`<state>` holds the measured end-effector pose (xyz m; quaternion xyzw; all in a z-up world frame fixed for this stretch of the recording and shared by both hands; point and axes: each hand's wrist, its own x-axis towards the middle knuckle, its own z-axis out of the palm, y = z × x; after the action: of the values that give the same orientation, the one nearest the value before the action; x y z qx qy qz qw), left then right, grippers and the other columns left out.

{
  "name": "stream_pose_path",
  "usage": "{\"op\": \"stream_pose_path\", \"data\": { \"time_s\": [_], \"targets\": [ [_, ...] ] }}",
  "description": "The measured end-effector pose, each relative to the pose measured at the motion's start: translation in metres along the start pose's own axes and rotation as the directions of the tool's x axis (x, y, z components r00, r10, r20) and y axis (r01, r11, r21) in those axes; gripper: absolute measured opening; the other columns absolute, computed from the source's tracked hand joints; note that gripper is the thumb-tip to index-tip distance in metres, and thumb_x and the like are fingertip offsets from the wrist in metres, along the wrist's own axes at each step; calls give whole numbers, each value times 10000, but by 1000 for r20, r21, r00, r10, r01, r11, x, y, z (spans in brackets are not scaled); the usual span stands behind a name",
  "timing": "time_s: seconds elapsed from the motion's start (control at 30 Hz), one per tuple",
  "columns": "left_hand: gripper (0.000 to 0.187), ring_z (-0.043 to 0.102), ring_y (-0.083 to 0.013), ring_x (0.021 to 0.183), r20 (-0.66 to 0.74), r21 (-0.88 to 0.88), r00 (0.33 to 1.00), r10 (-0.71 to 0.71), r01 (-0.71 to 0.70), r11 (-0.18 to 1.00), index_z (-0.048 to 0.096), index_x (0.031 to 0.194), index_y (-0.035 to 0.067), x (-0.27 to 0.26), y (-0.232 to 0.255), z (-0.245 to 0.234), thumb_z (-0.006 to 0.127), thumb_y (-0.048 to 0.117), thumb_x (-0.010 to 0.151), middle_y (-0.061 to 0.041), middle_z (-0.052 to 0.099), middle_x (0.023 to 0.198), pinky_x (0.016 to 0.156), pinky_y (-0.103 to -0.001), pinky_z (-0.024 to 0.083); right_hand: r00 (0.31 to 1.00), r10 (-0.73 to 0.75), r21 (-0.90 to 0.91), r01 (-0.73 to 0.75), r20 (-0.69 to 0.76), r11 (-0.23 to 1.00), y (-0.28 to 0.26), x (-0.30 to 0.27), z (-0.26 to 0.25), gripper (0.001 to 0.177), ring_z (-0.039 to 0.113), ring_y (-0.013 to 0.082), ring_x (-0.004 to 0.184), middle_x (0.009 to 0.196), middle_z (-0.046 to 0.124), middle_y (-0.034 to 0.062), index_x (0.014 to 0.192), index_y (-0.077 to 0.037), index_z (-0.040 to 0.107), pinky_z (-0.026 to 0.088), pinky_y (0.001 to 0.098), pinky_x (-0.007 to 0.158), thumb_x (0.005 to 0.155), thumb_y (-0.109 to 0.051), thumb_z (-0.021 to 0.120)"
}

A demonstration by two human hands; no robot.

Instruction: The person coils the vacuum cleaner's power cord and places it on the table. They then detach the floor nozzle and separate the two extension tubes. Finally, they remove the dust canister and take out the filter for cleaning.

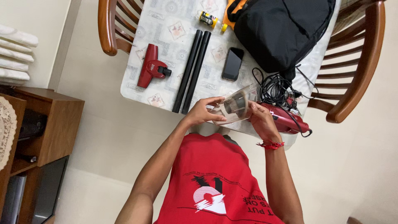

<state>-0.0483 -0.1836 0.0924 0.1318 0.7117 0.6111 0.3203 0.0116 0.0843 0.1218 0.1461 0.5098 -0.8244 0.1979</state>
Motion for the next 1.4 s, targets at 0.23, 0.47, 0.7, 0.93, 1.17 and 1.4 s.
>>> {"op": "stream_pose_path", "data": {
  "time_s": [0.23,0.47,0.7,0.93,1.17,1.4],
  "targets": [
    [890,640,-210,1235,-25,-148,1000,4,-7,989,589,1437,67,-2,17,9,949,259,646,-103,676,1340,1003,-365,581,999,8,46,-10,42,999,-15,0,-15,450,688,225,1023,1124,704,103,1365,10,591,562,440,924,1038,-299,604],
    [901,594,-220,1323,-26,-279,1000,12,-19,960,581,1436,81,3,24,27,958,196,625,-90,645,1397,1111,-397,527,997,-74,2,74,-21,997,-44,-11,-22,371,705,185,1010,1150,711,108,1338,47,607,597,398,904,1054,-190,582],
    [884,537,-237,1390,-28,-502,996,90,-92,860,596,1407,95,16,9,37,965,71,603,-71,596,1451,1225,-437,445,992,-120,-22,119,-47,993,-74,-40,-12,312,734,195,982,1118,727,124,1277,62,625,617,371,831,1050,-145,567],
    [952,466,-234,1473,-8,-451,989,147,-135,882,546,1441,177,26,22,41,950,13,595,-21,553,1522,1195,-476,403,958,-265,-176,243,-112,954,-61,-55,-15,351,690,193,873,1085,752,157,1357,73,657,529,324,713,1046,-88,633],
    [1000,414,-224,1481,68,-305,993,92,-67,950,496,1488,233,23,53,39,907,-7,608,24,422,1547,1142,-457,443,957,-282,-131,271,-72,954,-62,-66,-8,330,729,187,1000,1124,739,127,1294,85,641,611,386,925,1027,-107,624],
    [778,453,-249,1480,31,-374,971,236,-208,904,600,1434,159,26,34,40,891,-45,743,-17,465,1513,1178,-478,454,937,-309,-119,293,-161,949,-65,-71,-18,302,715,171,972,1115,730,110,1301,82,620,601,352,904,1073,-108,561]
  ]
}}
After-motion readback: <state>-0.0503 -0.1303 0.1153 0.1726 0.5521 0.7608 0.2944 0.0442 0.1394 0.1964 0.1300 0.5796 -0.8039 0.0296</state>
